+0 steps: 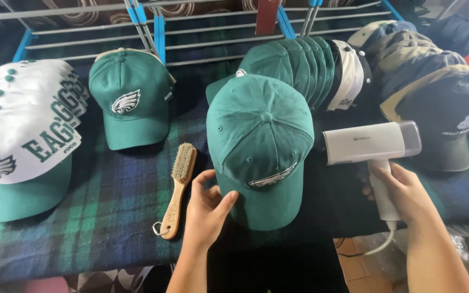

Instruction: Cleaning and drying a green baseball cap using a handheld brush and a hair dryer.

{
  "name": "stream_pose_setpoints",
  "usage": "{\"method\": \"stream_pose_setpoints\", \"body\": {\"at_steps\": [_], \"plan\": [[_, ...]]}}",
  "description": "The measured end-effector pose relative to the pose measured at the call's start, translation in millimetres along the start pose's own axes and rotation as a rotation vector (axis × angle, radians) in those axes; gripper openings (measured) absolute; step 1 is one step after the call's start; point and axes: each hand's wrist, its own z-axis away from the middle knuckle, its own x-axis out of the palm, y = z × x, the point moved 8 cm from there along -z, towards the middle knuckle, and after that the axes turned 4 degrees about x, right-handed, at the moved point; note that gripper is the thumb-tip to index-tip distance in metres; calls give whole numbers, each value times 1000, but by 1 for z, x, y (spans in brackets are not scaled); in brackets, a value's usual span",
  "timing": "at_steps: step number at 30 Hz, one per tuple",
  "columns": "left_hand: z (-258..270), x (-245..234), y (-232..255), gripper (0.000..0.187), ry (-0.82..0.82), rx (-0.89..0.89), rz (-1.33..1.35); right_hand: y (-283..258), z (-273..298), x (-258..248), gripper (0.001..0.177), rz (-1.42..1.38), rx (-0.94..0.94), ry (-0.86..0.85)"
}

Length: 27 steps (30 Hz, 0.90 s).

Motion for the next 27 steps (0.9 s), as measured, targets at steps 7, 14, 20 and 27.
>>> {"method": "stream_pose_setpoints", "body": {"at_steps": [7, 14, 20, 27], "plan": [[41, 27, -29, 42, 94, -249, 414, 0, -46, -31, 70, 803, -75, 286], [66, 64, -39, 75, 354, -383, 697, 10, -66, -36, 90, 877, -52, 289], [61, 72, -27, 77, 298, -315, 747, 18, -72, -39, 71, 804, -164, 285], [59, 76, -14, 70, 254, -243, 781, 6, -48, -33, 68, 601, -151, 288]]}}
